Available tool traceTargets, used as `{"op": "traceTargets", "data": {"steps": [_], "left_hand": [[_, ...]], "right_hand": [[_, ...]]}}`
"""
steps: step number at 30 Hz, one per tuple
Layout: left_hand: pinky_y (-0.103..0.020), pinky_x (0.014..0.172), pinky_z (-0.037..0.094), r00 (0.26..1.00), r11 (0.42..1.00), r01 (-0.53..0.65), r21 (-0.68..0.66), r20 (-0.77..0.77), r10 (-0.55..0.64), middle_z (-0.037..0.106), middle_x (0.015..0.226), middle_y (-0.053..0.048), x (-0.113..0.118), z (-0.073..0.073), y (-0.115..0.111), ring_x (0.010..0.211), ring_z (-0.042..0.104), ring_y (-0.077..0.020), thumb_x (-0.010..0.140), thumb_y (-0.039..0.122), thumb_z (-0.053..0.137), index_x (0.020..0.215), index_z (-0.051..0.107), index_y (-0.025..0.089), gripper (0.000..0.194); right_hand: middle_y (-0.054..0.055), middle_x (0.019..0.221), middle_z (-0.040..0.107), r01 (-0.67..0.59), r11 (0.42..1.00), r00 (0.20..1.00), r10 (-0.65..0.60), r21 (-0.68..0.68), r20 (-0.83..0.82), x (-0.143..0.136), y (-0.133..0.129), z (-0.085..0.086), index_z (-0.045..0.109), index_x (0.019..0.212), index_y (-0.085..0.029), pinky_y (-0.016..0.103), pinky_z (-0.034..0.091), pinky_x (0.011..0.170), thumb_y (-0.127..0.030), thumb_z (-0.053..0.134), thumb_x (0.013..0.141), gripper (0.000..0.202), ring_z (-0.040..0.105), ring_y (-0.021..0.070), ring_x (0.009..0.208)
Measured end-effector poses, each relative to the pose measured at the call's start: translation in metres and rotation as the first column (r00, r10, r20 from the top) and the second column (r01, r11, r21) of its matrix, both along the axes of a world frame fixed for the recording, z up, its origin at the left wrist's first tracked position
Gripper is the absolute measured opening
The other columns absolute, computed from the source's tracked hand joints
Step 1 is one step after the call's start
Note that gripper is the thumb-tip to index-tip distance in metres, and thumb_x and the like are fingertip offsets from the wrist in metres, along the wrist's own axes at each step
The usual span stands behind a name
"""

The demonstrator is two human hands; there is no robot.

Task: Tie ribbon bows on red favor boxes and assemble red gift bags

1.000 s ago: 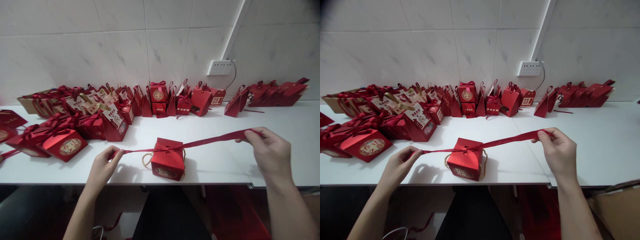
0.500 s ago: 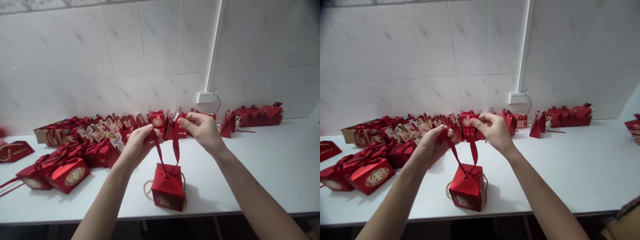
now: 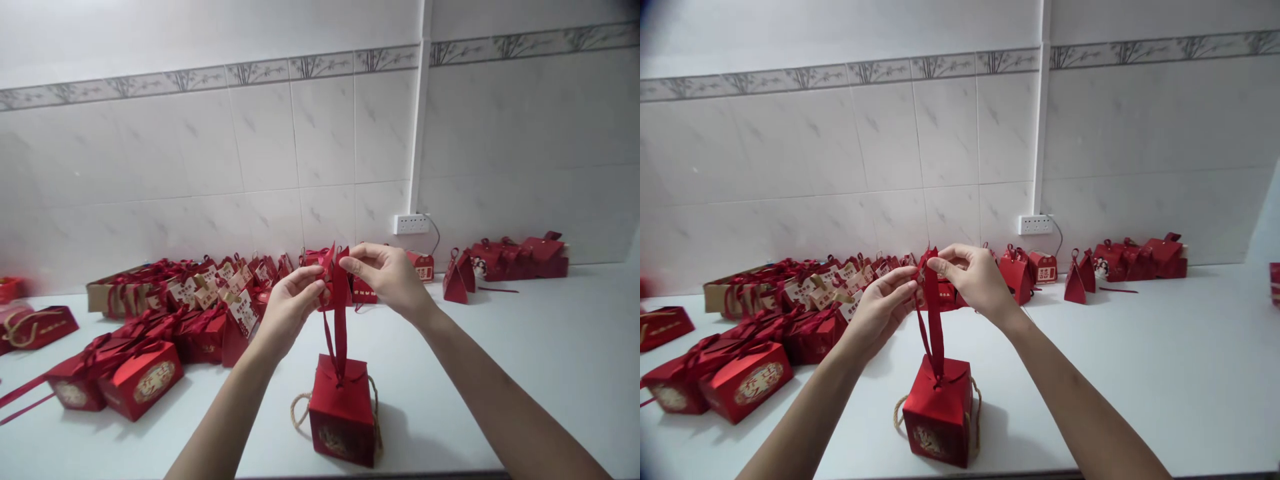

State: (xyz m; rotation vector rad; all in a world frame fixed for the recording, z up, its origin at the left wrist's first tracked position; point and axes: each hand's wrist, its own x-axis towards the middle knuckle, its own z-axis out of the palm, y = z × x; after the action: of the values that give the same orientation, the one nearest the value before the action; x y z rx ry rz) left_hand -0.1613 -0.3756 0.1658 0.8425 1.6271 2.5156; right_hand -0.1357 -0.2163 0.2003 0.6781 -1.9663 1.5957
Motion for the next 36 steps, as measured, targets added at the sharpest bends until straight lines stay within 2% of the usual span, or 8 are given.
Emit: {"op": "traceTargets", "data": {"steps": [5, 9, 11, 13, 17, 22, 29, 36], "left_hand": [[-0.025, 0.064, 0.047, 0.931, 0.904, -0.353, -0.240, -0.185, 0.314, 0.063, 0.076, -0.001, -0.005, -0.012, -0.037, 0.064, 0.056, -0.0108, 0.071, 0.030, 0.067, 0.093, 0.065, 0.018, 0.025], [-0.042, 0.089, 0.042, 0.565, 0.381, -0.825, -0.417, -0.583, 0.584, 0.061, 0.101, -0.010, -0.007, -0.040, -0.077, 0.099, 0.055, -0.0250, 0.070, 0.024, 0.060, 0.093, 0.063, 0.017, 0.025], [-0.047, 0.099, 0.034, 0.540, 0.253, -0.841, -0.479, -0.702, 0.465, 0.058, 0.112, -0.011, -0.004, -0.055, -0.080, 0.113, 0.049, -0.0278, 0.073, 0.026, 0.056, 0.092, 0.062, 0.018, 0.022], [-0.048, 0.100, 0.033, 0.713, 0.307, -0.699, -0.646, -0.663, 0.227, 0.061, 0.109, -0.009, 0.003, -0.067, -0.069, 0.109, 0.053, -0.0262, 0.081, 0.032, 0.050, 0.091, 0.062, 0.019, 0.021], [-0.036, 0.082, 0.041, 0.913, 0.413, -0.357, -0.838, -0.406, -0.035, 0.066, 0.089, -0.007, 0.011, -0.084, -0.043, 0.085, 0.059, -0.0220, 0.086, 0.044, 0.047, 0.085, 0.058, 0.018, 0.028], [-0.024, 0.054, 0.031, 0.982, 0.442, -0.157, -0.883, -0.187, -0.024, 0.049, 0.062, 0.003, 0.010, -0.098, -0.040, 0.058, 0.045, -0.0136, 0.081, 0.054, 0.051, 0.069, 0.047, 0.018, 0.038], [-0.023, 0.053, 0.027, 0.998, 0.521, 0.023, -0.853, -0.009, -0.059, 0.043, 0.058, 0.005, 0.021, -0.099, -0.041, 0.055, 0.038, -0.0098, 0.081, 0.055, 0.050, 0.065, 0.044, 0.017, 0.042], [-0.020, 0.051, 0.029, 1.000, 0.703, -0.008, -0.711, -0.005, 0.006, 0.047, 0.057, 0.005, 0.025, -0.106, -0.042, 0.053, 0.042, -0.0079, 0.081, 0.043, 0.058, 0.067, 0.042, 0.018, 0.033]], "right_hand": [[0.000, 0.070, 0.062, 0.150, 0.987, 0.988, -0.152, 0.064, 0.019, 0.022, 0.033, -0.008, 0.062, 0.074, -0.018, 0.028, 0.044, 0.063, -0.042, 0.065, 0.077, 0.025, 0.055, 0.0144, 0.065], [0.001, 0.056, 0.053, 0.060, 0.998, 0.997, -0.060, -0.007, 0.054, 0.043, 0.083, -0.020, 0.055, 0.052, -0.021, 0.033, 0.045, 0.065, -0.048, 0.053, 0.081, 0.039, 0.056, 0.0169, 0.060], [0.002, 0.055, 0.053, 0.052, 0.998, 0.996, -0.048, -0.039, 0.080, 0.045, 0.090, -0.031, 0.055, 0.051, -0.022, 0.035, 0.046, 0.070, -0.051, 0.046, 0.084, 0.045, 0.057, 0.0180, 0.061], [0.004, 0.063, 0.061, 0.117, 0.976, 0.976, -0.148, 0.184, 0.160, 0.044, 0.080, -0.046, 0.060, 0.057, -0.022, 0.035, 0.045, 0.071, -0.055, 0.047, 0.083, 0.044, 0.059, 0.0198, 0.066], [0.008, 0.087, 0.069, -0.067, 0.735, 0.865, -0.294, 0.675, 0.406, 0.038, 0.041, -0.087, 0.065, 0.079, -0.020, 0.032, 0.042, 0.070, -0.059, 0.054, 0.079, 0.041, 0.061, 0.0231, 0.079], [0.007, 0.083, 0.068, -0.197, 0.752, 0.756, -0.292, 0.629, 0.586, 0.034, 0.030, -0.121, 0.058, 0.081, -0.019, 0.029, 0.041, 0.063, -0.063, 0.044, 0.084, 0.047, 0.060, 0.0202, 0.073], [0.003, 0.071, 0.063, -0.160, 0.877, 0.697, -0.224, 0.453, 0.681, 0.035, 0.036, -0.129, 0.053, 0.081, -0.019, 0.024, 0.038, 0.051, -0.055, 0.059, 0.077, 0.037, 0.056, 0.0136, 0.058], [0.001, 0.074, 0.063, -0.115, 0.863, 0.838, -0.181, 0.492, 0.515, 0.043, 0.034, -0.126, 0.054, 0.076, -0.020, 0.027, 0.042, 0.064, -0.041, 0.053, 0.085, 0.023, 0.056, 0.0147, 0.068]]}}
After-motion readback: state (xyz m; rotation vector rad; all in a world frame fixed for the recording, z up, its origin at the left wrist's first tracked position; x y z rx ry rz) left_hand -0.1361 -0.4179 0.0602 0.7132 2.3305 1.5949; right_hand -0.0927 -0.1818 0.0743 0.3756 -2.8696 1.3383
